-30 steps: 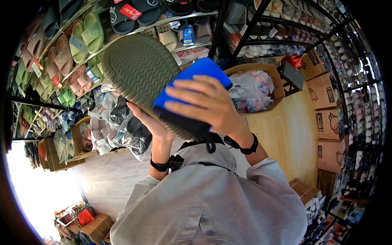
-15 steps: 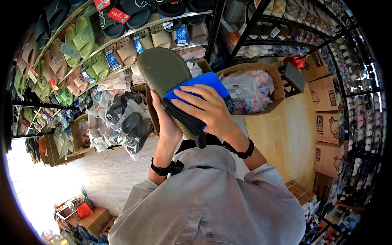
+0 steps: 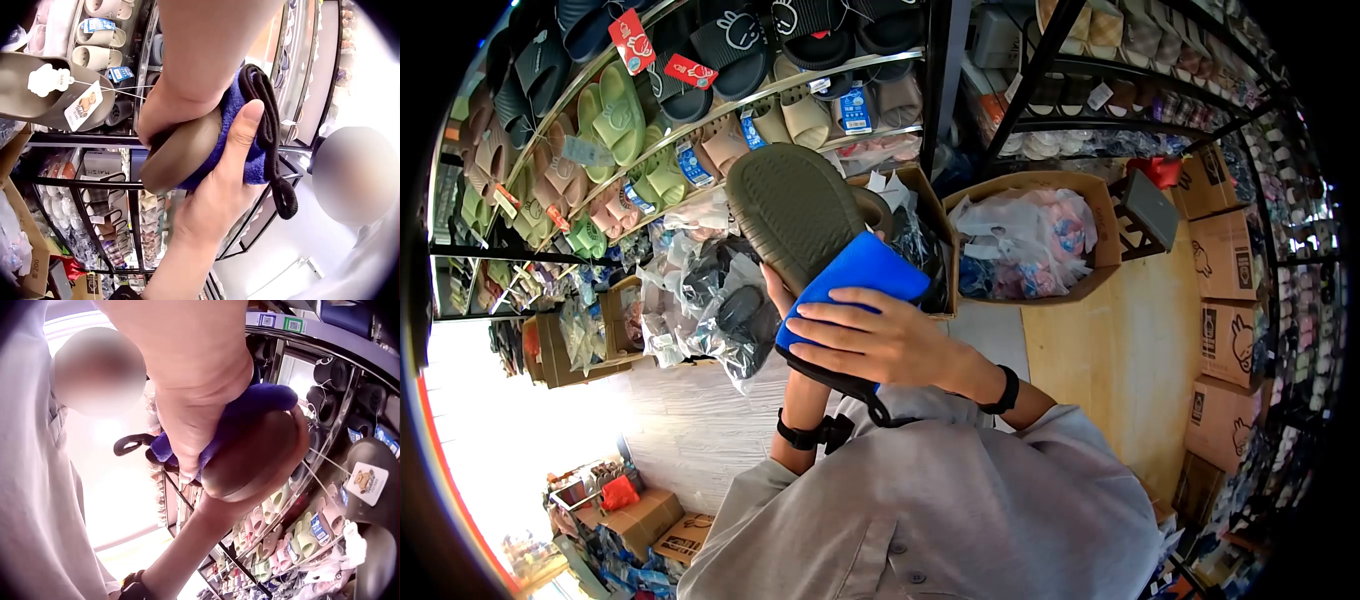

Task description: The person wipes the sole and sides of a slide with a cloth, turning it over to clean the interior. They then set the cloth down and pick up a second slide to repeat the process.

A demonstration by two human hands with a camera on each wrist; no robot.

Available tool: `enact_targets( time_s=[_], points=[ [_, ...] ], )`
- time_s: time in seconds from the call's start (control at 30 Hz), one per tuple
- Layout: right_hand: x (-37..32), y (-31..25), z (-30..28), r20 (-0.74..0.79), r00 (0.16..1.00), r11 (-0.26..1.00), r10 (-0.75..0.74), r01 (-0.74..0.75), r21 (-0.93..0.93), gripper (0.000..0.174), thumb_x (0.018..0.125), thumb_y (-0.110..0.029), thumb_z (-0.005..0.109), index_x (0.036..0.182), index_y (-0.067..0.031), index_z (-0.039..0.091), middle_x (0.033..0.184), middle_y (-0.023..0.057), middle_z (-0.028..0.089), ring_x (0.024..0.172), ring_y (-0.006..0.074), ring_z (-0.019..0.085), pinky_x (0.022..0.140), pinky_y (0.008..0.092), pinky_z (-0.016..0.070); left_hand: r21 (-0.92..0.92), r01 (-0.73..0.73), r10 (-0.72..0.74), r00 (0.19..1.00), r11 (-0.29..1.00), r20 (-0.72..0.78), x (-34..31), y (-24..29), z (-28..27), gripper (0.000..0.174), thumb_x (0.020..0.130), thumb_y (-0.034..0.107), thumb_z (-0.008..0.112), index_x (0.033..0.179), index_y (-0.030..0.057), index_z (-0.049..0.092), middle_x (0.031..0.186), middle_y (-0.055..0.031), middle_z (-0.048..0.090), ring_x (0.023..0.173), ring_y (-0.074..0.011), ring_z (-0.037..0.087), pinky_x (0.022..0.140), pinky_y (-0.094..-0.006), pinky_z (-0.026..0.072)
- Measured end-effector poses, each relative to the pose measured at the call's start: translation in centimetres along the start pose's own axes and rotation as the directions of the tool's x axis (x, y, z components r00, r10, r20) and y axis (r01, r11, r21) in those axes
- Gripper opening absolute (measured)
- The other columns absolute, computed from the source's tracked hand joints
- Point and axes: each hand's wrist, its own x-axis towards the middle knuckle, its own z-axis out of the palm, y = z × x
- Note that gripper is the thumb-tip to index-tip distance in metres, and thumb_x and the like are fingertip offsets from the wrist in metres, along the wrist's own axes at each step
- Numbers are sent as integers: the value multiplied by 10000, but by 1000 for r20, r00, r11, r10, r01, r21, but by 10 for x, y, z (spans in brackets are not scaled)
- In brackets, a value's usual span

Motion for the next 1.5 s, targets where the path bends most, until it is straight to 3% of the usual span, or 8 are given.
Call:
enact_targets(
  time_s=[0.03,0.17,0.27,0.37,0.63,0.87,1.17,1.5],
  points=[
    [1,7,-6,7,1000,999,-25,25,19,399,946,-173,655,1334,-131,737,1451,42,681,1364,222,622,1136,424,481,-448,134,78,902,884,424,3,0,-8,999,983,855,402,1652,114,384,1640,-139,474,1456,-327,506,1252,-475,382],
    [11,38,-29,-127,954,963,271,-267,45,514,880,-206,726,1383,-103,719,1456,81,680,1334,292,641,1099,478,494,223,-278,326,918,935,-225,-10,-3,56,952,1026,842,288,1652,131,382,1641,-108,475,1454,-312,501,1239,-456,399],
    [9,46,-21,-193,953,972,235,-231,43,550,853,-196,751,1392,-86,713,1465,103,669,1323,317,639,1078,491,503,-247,-215,305,855,945,419,-2,2,25,914,1049,808,285,1656,129,373,1632,-112,481,1459,-309,495,1241,-459,399],
    [2,30,-9,-177,979,992,97,-81,93,456,932,-165,689,1382,-94,710,1471,92,664,1323,293,639,1066,462,526,373,-411,492,858,832,-152,-4,6,61,981,1016,832,342,1662,95,343,1613,-173,478,1450,-350,500,1237,-490,403],
    [-9,25,-5,-165,959,961,-230,250,116,360,1015,-168,625,1365,-160,706,1466,50,679,1336,213,646,1119,403,489,-164,-361,393,886,918,246,-12,4,60,1186,899,924,367,1698,56,247,1607,-319,450,1463,-443,495,1260,-535,376],
    [-1,19,-24,-325,944,984,50,9,178,420,917,-169,745,1331,-94,741,1413,113,699,1247,304,678,983,457,561,372,-469,418,883,801,213,-14,-9,74,1290,782,826,707,1710,88,199,1664,-309,368,1511,-460,430,1272,-576,350],
    [-33,12,-37,-197,965,985,-173,168,-45,353,995,-206,662,1341,-165,711,1435,38,697,1315,200,652,1123,403,477,-339,-194,346,810,920,474,11,-25,76,1437,697,1049,507,1611,-45,335,1516,-256,492,1370,-391,507,1243,-524,352],
    [-45,-5,-41,-174,961,977,-214,210,-44,376,983,-203,666,1353,-156,714,1426,49,698,1320,219,648,1096,400,499,-117,-263,287,907,958,309,21,-38,80,1318,774,982,487,1658,17,323,1576,-253,483,1405,-394,511,1231,-528,382]
  ],
)
